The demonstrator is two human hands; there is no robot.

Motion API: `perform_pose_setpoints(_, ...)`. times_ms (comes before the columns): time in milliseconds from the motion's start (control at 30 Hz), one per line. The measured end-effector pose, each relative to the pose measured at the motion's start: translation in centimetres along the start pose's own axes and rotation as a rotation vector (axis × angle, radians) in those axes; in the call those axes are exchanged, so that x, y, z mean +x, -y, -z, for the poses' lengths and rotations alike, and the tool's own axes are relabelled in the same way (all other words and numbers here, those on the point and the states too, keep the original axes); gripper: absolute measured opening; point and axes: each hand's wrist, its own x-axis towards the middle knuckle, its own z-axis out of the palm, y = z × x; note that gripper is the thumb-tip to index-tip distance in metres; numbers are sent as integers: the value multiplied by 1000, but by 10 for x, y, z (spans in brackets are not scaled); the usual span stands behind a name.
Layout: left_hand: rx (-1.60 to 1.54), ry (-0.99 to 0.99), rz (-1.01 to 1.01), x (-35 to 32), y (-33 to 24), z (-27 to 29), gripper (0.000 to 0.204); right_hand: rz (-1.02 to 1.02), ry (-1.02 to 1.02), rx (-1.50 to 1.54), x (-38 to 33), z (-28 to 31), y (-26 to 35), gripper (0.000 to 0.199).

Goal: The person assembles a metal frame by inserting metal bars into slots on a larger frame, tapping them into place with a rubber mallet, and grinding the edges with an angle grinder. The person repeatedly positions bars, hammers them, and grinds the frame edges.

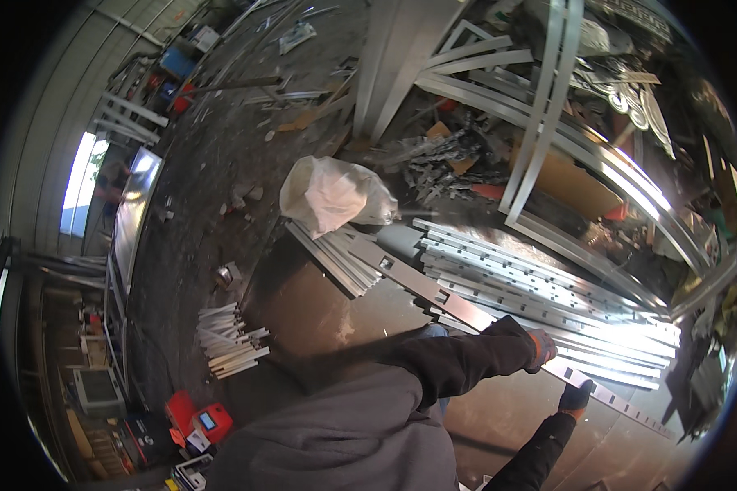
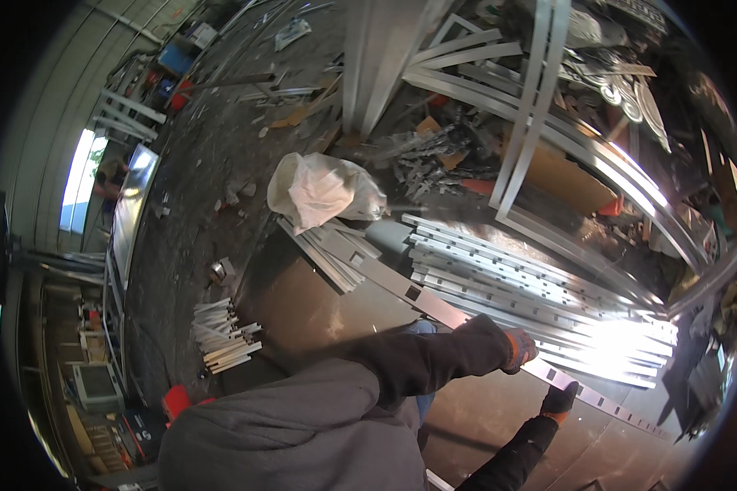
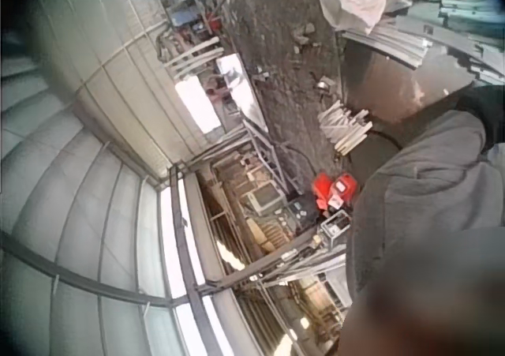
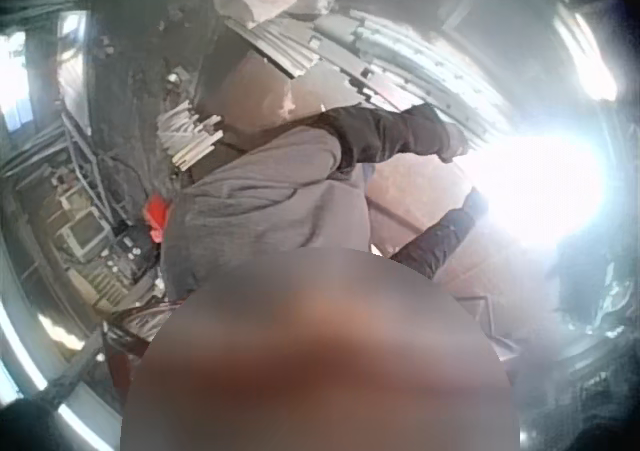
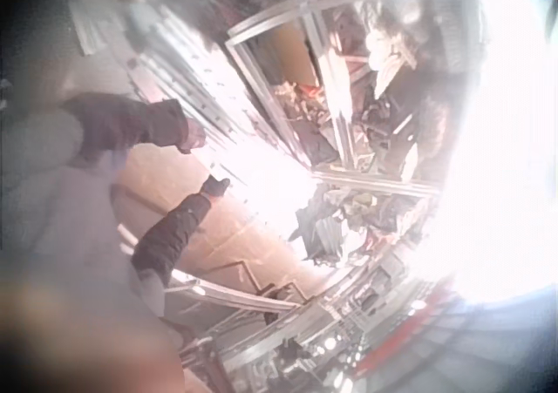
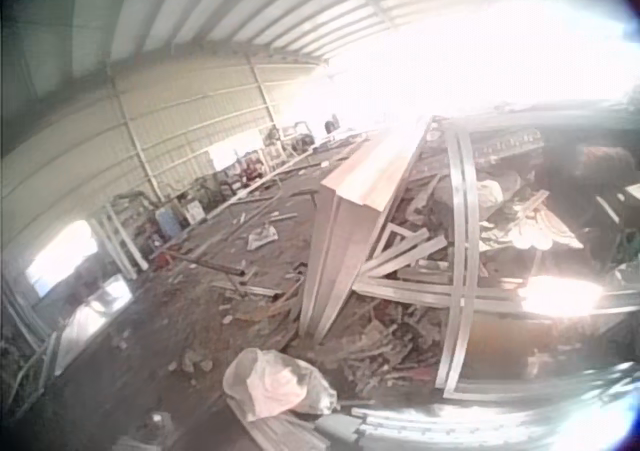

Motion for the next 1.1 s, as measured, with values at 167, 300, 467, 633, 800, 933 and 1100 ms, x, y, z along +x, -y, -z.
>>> perform_pose_setpoints(167, 102, -173, -15, 6, 39, -10, 6, 431, -211, -465, 39, -25, -21, 24)
perform_pose_setpoints(300, 136, -151, 56, 4, 53, -8, 13, 318, -140, -1190, 36, -60, 6, 45)
perform_pose_setpoints(467, -184, -92, 115, -14, 70, -2, 43, 180, -114, -1384, 40, -79, 0, 42)
perform_pose_setpoints(633, 94, 183, 332, -9, 92, -8, 57, -388, -323, 219, -27, -88, -79, 35)
perform_pose_setpoints(800, 149, 263, 431, 49, 177, -29, 74, -513, -495, 115, -165, -115, -182, 31)
perform_pose_setpoints(933, 196, 221, 453, 82, 244, -44, 87, -605, -539, -173, -277, -128, -277, 33)
perform_pose_setpoints(1100, 396, 148, 548, 130, 260, -18, 74, -831, -876, 191, -401, -202, -355, 39)
